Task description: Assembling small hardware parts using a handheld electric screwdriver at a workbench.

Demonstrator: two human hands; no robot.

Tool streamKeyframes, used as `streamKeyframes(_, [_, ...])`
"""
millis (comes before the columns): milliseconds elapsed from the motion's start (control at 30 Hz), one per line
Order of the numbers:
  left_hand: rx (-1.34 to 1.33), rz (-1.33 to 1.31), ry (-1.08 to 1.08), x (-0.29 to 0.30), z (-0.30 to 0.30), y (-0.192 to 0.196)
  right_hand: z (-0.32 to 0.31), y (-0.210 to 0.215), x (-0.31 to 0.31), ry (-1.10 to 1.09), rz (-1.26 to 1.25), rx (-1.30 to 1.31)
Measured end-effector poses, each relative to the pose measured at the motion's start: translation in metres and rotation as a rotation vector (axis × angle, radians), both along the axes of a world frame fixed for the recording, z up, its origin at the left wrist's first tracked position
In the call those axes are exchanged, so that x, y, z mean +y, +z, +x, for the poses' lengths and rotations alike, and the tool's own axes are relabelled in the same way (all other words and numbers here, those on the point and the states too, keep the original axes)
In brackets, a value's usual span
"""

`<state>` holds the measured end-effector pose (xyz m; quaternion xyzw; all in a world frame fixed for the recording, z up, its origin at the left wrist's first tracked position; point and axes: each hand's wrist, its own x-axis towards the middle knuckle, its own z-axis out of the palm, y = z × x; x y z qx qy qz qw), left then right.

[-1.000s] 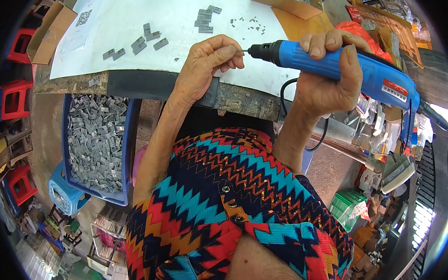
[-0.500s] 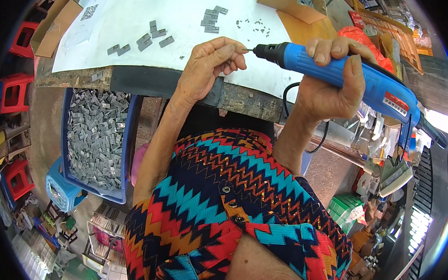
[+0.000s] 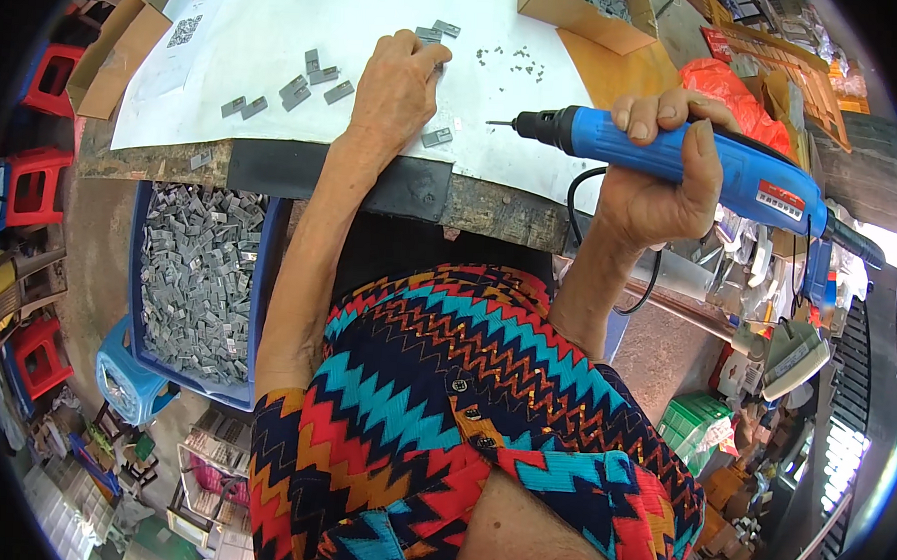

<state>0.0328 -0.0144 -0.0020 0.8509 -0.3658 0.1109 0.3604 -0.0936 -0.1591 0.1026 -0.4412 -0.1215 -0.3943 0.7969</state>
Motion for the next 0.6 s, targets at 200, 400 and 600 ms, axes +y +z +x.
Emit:
streamKeyframes(200, [-0.110,0.018,-0.011,-0.006,0.005,-0.008,-0.003,0.000,-0.001,-0.022,0.035,0.032])
streamKeyframes(400, [-0.085,0.006,-0.038,0.000,-0.002,-0.005,-0.003,-0.001,-0.001,-0.050,0.043,0.088])
streamKeyframes(600, [0.001,-0.048,-0.050,0.014,-0.012,0.003,0.003,-0.003,-0.001,-0.065,-0.055,0.132])
